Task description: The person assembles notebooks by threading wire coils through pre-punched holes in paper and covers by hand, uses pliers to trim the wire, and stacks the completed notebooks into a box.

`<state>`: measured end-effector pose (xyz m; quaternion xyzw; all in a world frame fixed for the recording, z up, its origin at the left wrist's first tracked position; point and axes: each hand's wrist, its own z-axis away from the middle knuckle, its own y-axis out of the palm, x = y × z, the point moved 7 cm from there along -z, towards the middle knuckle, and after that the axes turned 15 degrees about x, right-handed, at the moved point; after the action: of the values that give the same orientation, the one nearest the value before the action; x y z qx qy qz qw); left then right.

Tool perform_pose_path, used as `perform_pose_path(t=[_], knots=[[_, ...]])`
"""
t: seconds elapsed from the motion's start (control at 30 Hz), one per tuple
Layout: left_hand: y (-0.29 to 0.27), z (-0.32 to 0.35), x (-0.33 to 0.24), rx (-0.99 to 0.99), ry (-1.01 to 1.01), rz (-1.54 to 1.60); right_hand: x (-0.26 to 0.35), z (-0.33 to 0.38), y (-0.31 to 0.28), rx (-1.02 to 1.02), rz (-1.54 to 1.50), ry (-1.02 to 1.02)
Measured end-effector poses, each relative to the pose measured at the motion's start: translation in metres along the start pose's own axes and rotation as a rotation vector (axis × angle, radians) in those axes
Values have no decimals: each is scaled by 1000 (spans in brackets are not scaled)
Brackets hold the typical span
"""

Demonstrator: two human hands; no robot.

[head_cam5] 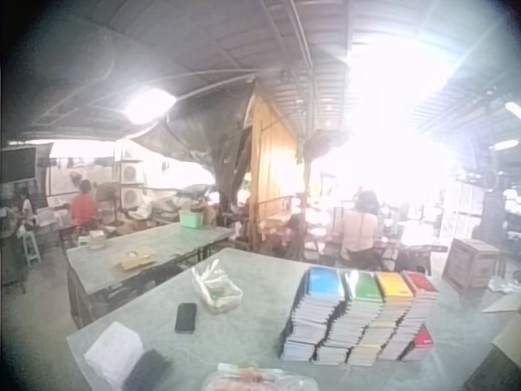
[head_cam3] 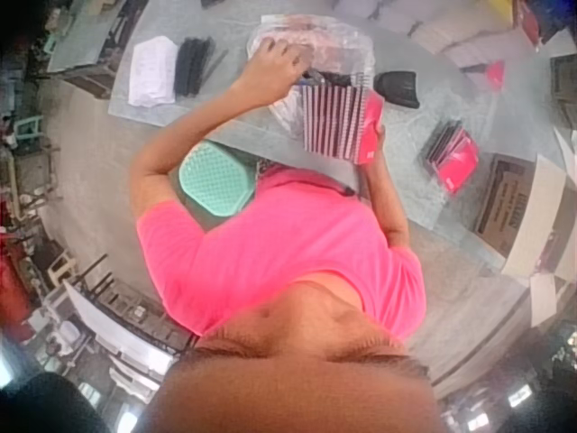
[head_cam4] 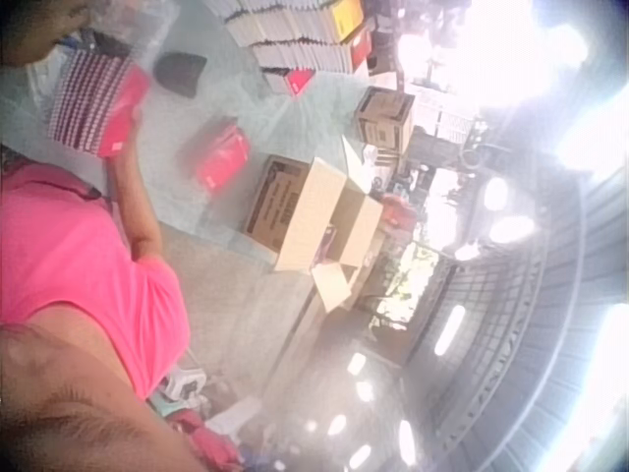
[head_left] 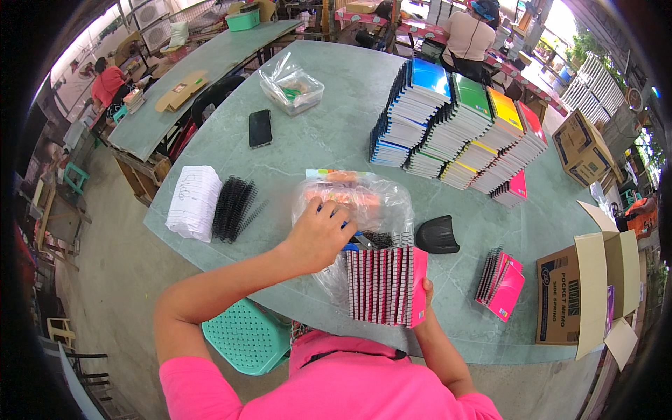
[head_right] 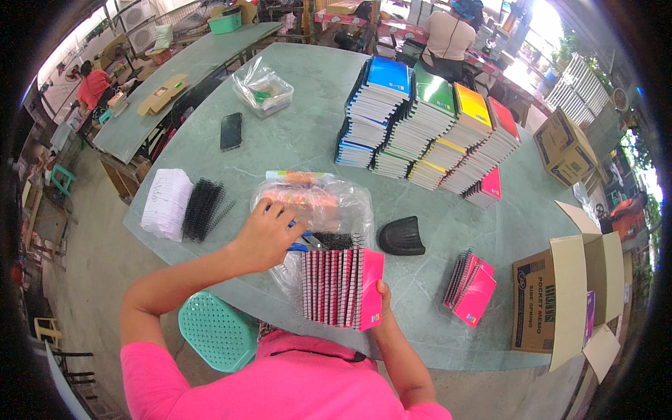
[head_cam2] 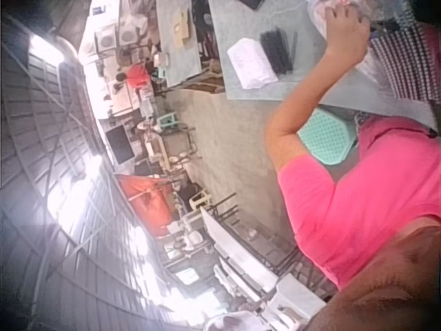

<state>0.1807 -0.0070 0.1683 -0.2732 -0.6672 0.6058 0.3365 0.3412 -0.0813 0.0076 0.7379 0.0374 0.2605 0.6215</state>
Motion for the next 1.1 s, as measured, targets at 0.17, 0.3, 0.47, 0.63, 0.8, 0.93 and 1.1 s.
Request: perform_pose_path(t=[0.17, 0.3, 0.47, 0.63, 0.8, 0.93, 1.1], knots=[[-3, 0, -1, -32, 30, -20, 1, -1, -1, 9, -6, -7], [26, -1, 3, 188, -8, 154, 1, 3, -7, -7, -14, -4], [26, 0, 9, 175, -26, 122, 2, -1, 1, 1, 24, 29], [4, -3, 3, 84, -21, 21, 0, -3, 2, -8, 12, 20], [-2, 1, 8, 77, -89, 24, 2, -1, -4, -27, 29, 1], [-1, -2, 4, 46, -48, 22, 1, -1, -5, -18, 13, 14], [3, -3, -5, 38, -11, 19, -3, -1, -8, -33, 20, 39]])
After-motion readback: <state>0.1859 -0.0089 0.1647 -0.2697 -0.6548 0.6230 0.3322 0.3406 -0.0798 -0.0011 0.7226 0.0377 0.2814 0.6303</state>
